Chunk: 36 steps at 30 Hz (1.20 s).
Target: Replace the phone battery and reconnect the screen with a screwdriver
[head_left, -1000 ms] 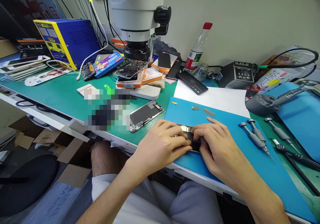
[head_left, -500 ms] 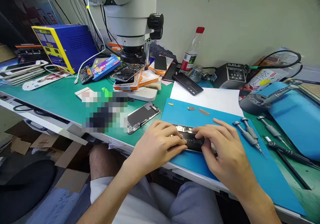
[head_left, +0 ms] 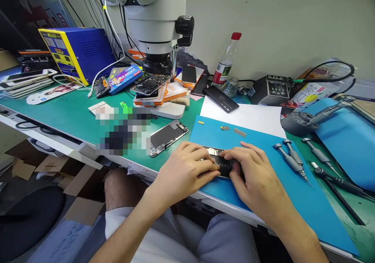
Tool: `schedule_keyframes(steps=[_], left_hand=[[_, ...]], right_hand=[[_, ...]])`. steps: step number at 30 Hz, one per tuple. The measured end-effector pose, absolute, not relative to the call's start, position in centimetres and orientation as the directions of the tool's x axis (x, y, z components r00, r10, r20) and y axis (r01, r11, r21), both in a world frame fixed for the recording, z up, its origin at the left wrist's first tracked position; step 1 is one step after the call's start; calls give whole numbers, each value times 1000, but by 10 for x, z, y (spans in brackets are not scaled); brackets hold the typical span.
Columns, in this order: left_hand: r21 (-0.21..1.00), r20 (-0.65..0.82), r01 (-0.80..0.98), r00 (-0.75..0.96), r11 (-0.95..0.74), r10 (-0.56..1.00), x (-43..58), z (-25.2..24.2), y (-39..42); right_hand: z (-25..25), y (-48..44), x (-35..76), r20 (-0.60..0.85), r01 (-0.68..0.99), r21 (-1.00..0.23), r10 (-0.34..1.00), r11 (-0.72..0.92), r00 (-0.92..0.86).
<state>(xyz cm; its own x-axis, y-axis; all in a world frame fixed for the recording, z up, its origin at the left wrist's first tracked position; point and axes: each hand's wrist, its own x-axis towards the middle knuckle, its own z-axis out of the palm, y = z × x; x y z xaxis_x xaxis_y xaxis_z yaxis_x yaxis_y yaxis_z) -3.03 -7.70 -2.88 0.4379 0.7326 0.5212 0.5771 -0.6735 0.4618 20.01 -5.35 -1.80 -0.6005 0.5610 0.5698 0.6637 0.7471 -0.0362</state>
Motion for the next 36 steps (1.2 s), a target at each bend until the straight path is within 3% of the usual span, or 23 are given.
schedule_keyframes(steps=[9, 16, 23, 36], left_hand=[[455, 510, 587, 445, -670, 736, -31, -29, -77], [502, 483, 593, 413, -630, 772, -30, -26, -78], [668, 309, 622, 267, -408, 913, -29, -21, -77], [699, 258, 632, 214, -335, 942, -24, -19, -72]], right_hand=[[-10, -53, 192, 542, 618, 75, 488, 782, -684], [-13, -56, 198, 562, 647, -14, 541, 762, -625], [-18, -60, 205, 590, 728, -93, 627, 680, -510], [-11, -59, 199, 582, 711, 68, 551, 700, -598]])
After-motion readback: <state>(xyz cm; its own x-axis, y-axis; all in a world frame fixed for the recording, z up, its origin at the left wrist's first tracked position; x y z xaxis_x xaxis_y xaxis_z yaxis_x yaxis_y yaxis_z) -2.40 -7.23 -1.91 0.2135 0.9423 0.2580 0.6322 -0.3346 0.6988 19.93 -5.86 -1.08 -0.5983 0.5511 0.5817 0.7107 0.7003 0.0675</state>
